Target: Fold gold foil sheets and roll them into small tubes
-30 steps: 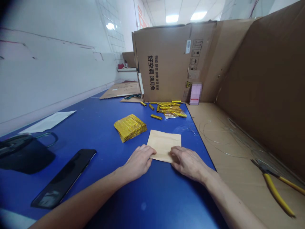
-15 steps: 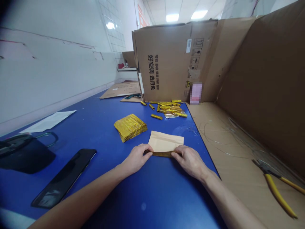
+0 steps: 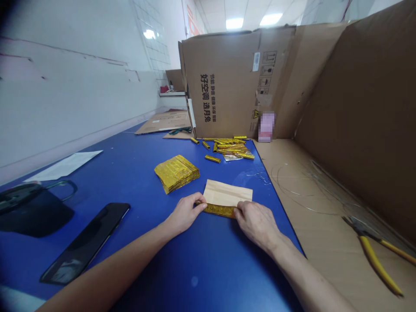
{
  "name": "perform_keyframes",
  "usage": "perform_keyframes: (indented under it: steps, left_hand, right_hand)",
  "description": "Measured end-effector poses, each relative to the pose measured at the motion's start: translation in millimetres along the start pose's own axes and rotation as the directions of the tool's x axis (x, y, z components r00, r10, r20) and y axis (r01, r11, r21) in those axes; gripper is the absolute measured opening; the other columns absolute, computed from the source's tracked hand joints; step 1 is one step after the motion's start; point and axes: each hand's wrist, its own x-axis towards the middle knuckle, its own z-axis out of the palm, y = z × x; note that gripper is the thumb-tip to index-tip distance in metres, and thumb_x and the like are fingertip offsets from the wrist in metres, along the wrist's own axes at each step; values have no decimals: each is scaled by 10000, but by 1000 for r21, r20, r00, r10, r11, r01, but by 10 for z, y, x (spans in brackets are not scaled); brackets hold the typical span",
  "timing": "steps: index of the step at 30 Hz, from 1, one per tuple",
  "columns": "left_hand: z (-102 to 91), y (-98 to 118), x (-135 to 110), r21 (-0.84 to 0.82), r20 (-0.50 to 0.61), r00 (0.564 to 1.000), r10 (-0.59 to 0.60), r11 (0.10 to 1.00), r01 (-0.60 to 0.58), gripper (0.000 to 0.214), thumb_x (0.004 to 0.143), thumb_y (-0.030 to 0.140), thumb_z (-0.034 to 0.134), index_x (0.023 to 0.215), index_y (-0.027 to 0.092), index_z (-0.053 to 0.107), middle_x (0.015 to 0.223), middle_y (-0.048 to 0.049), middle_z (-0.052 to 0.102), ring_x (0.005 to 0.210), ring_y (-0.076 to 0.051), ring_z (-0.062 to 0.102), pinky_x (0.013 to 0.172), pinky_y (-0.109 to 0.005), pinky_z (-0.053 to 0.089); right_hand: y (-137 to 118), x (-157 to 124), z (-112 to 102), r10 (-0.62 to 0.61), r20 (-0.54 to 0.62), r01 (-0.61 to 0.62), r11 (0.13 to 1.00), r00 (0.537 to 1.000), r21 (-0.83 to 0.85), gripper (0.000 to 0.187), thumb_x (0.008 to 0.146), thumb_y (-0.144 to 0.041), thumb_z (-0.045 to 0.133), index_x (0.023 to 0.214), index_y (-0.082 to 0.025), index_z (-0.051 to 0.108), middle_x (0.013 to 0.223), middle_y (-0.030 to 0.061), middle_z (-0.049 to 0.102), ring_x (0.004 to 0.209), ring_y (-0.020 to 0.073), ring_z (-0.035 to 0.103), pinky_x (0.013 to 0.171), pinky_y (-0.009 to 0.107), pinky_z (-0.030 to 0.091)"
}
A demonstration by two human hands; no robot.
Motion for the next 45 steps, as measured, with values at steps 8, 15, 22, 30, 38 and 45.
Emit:
perform_keyframes:
  steps: [8, 15, 22, 30, 38, 45]
  left_hand:
    - [45, 16, 18, 64, 10, 999, -39, 997, 39, 76, 797, 199, 462, 806, 204, 537, 747, 19, 614, 714, -144, 571, 635, -221, 376]
    - [34, 52, 31, 140, 43, 997, -62, 989, 55, 83, 806, 222, 464, 831, 213, 542, 775, 8, 622, 741, -160, 579, 644, -233, 382]
    - [73, 67, 45, 220, 46, 996, -81, 973, 70, 107, 812, 220, 442, 847, 217, 544, 841, -1, 603, 792, -162, 572, 688, -242, 387]
    - [104, 87, 50, 316, 51, 994, -93, 946, 72, 113, 820, 215, 431, 866, 209, 534, 868, -14, 561, 803, -154, 559, 704, -240, 387]
    - [111, 121, 37, 403, 56, 993, -100, 913, 70, 117, 837, 237, 417, 871, 206, 524, 864, -21, 533, 785, -156, 562, 665, -236, 395]
    - [131, 121, 13, 477, 32, 998, -45, 879, 24, 118, 845, 235, 409, 896, 194, 508, 857, -34, 506, 740, -162, 548, 639, -256, 394]
  right_hand:
    - [-47, -12, 4, 51, -29, -52, 998, 998, -28, 332, 858, -365, 305, 723, -217, 570, 700, 50, 662, 687, 208, 619, 526, 272, 330]
    - [-46, -8, 52, 64, -23, -65, 995, 998, -77, 279, 836, -331, 356, 699, -216, 571, 679, 48, 658, 664, 199, 616, 497, 263, 302]
    - [-35, 8, 90, 55, -15, -56, 995, 998, -89, 244, 819, -329, 387, 695, -214, 563, 692, 47, 667, 656, 202, 616, 488, 260, 287]
    - [-49, 16, 102, 47, -11, -48, 992, 999, -116, 203, 812, -300, 384, 744, -217, 556, 732, 56, 675, 674, 218, 618, 520, 273, 318]
    - [-36, 32, 115, 57, -6, -58, 991, 998, -124, 193, 821, -315, 388, 765, -221, 547, 749, 49, 678, 692, 210, 622, 518, 264, 318]
    - [-27, 36, 124, 35, -12, -36, 991, 999, -128, 210, 837, -313, 364, 757, -218, 532, 789, 46, 679, 709, 204, 622, 522, 262, 315]
